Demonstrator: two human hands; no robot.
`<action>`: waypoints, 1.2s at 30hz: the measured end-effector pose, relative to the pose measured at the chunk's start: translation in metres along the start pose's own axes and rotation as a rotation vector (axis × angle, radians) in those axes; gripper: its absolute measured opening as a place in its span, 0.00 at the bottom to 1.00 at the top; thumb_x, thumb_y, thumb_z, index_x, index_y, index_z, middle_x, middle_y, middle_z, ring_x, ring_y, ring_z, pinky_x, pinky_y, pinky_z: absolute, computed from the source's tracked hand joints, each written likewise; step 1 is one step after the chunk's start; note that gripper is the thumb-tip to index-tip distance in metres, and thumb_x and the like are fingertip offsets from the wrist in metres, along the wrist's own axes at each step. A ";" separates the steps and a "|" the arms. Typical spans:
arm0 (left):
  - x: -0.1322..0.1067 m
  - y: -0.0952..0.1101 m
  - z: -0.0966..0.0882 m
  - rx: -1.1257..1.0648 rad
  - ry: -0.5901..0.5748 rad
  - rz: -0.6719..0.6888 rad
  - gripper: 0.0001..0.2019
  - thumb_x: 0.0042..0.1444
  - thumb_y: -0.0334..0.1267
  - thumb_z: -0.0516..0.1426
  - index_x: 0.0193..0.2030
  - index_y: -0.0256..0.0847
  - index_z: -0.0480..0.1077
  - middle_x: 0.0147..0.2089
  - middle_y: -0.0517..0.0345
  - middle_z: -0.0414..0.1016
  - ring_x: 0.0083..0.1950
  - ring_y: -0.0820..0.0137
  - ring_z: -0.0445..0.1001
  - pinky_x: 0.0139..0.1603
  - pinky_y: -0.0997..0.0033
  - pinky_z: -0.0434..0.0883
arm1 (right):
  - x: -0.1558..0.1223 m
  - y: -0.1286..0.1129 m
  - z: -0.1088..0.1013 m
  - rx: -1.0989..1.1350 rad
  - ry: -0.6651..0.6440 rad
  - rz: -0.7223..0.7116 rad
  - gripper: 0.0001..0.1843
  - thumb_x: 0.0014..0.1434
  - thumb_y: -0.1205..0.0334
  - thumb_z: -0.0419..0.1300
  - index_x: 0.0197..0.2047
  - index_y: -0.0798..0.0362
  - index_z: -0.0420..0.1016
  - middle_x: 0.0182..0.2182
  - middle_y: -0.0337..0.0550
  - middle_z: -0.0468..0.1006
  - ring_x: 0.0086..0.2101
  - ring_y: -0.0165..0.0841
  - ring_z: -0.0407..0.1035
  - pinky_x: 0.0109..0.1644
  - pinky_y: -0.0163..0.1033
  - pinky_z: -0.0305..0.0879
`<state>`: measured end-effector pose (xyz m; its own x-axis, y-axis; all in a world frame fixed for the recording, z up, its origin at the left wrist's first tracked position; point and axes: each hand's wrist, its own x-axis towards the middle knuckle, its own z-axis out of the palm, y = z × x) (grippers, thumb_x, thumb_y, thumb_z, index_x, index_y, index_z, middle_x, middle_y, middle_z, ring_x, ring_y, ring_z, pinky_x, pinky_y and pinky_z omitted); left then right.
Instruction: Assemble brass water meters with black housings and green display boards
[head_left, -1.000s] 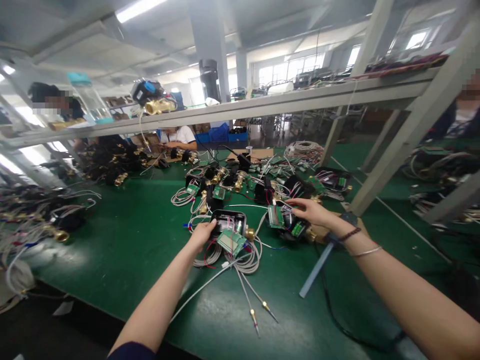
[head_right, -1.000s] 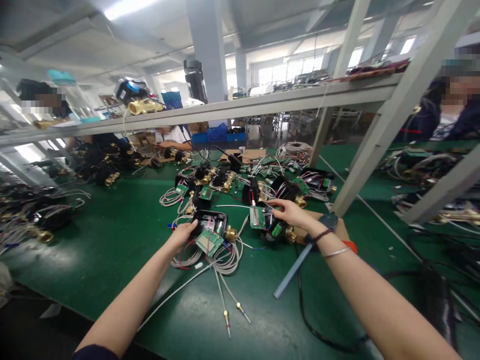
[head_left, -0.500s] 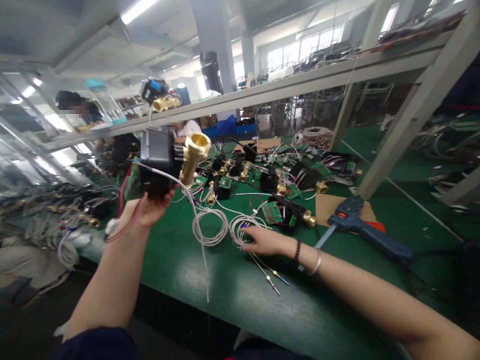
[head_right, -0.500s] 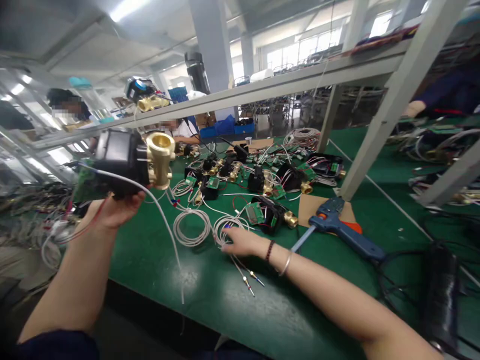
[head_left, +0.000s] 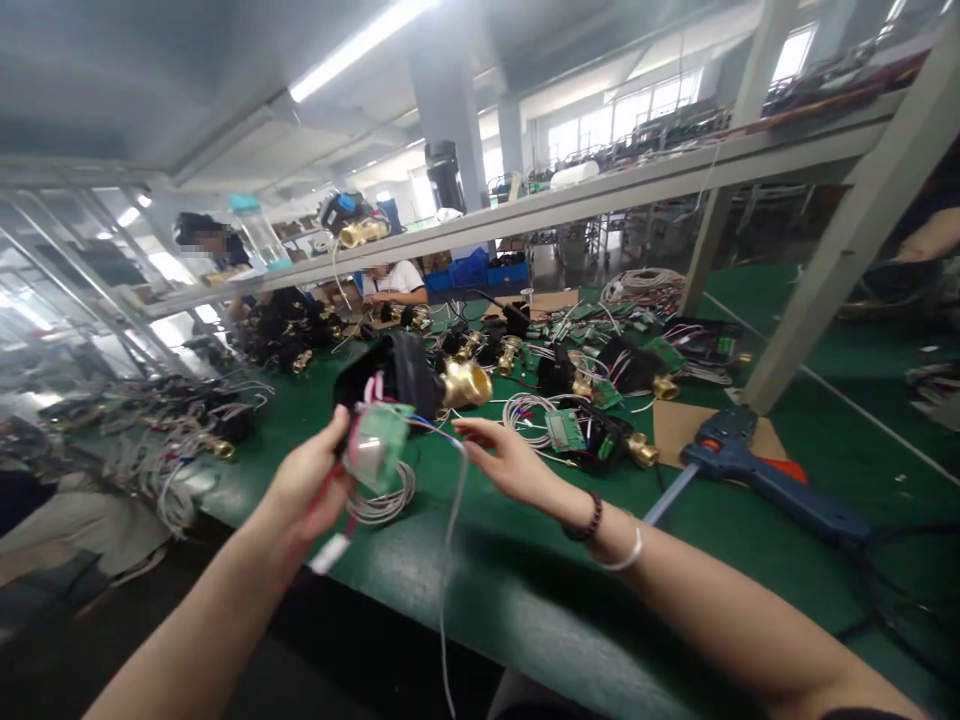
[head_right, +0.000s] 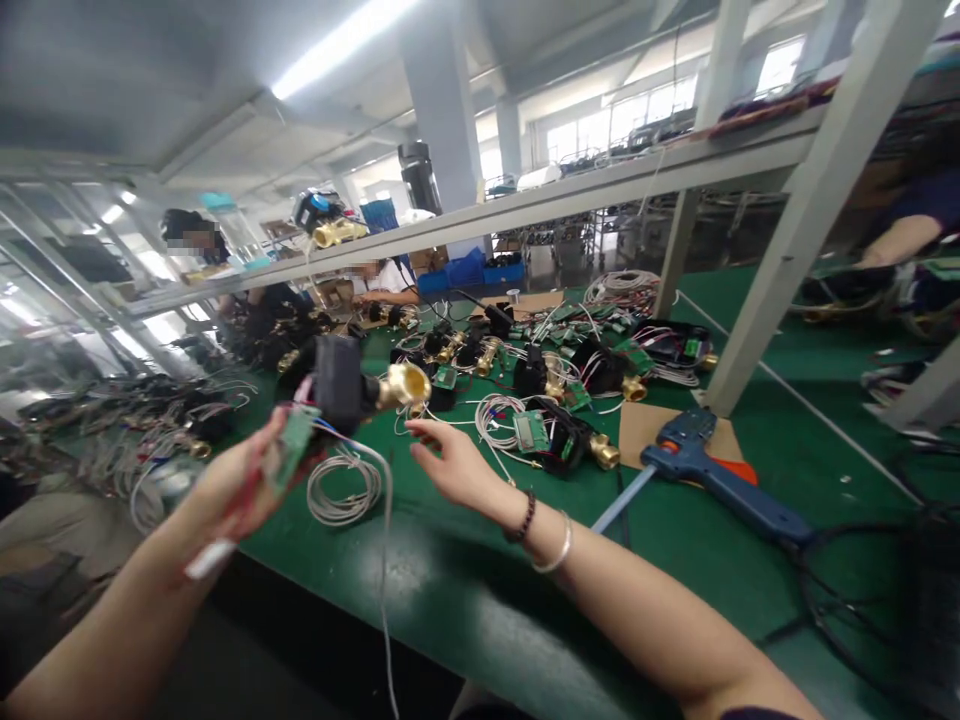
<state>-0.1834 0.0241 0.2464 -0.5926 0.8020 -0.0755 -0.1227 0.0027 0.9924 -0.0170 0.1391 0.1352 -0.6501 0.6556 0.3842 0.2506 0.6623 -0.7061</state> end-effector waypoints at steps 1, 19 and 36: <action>-0.001 -0.015 0.004 -0.003 -0.024 -0.083 0.15 0.64 0.31 0.47 0.32 0.31 0.73 0.25 0.54 0.77 0.24 0.71 0.75 0.26 0.74 0.74 | -0.015 -0.005 -0.003 0.055 -0.021 -0.003 0.17 0.65 0.64 0.49 0.54 0.54 0.71 0.46 0.45 0.77 0.44 0.35 0.72 0.48 0.41 0.69; -0.064 -0.172 0.092 -0.309 -0.247 -0.538 0.14 0.63 0.36 0.51 0.55 0.37 0.64 0.53 0.45 0.74 0.51 0.67 0.75 0.56 0.65 0.70 | -0.145 0.016 0.022 0.852 0.428 0.400 0.37 0.48 0.44 0.65 0.56 0.52 0.62 0.55 0.54 0.70 0.56 0.44 0.64 0.62 0.50 0.56; -0.036 -0.142 0.043 0.383 -0.392 0.354 0.13 0.49 0.46 0.63 0.41 0.47 0.77 0.44 0.53 0.77 0.48 0.63 0.74 0.52 0.66 0.70 | -0.127 0.033 -0.088 0.801 -0.187 0.420 0.11 0.39 0.58 0.60 0.27 0.55 0.75 0.22 0.34 0.68 0.25 0.28 0.58 0.31 0.33 0.61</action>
<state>-0.1101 0.0204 0.1122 -0.2015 0.9519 0.2311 0.3617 -0.1469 0.9207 0.1371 0.1098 0.1158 -0.7408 0.6699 -0.0495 -0.0342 -0.1113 -0.9932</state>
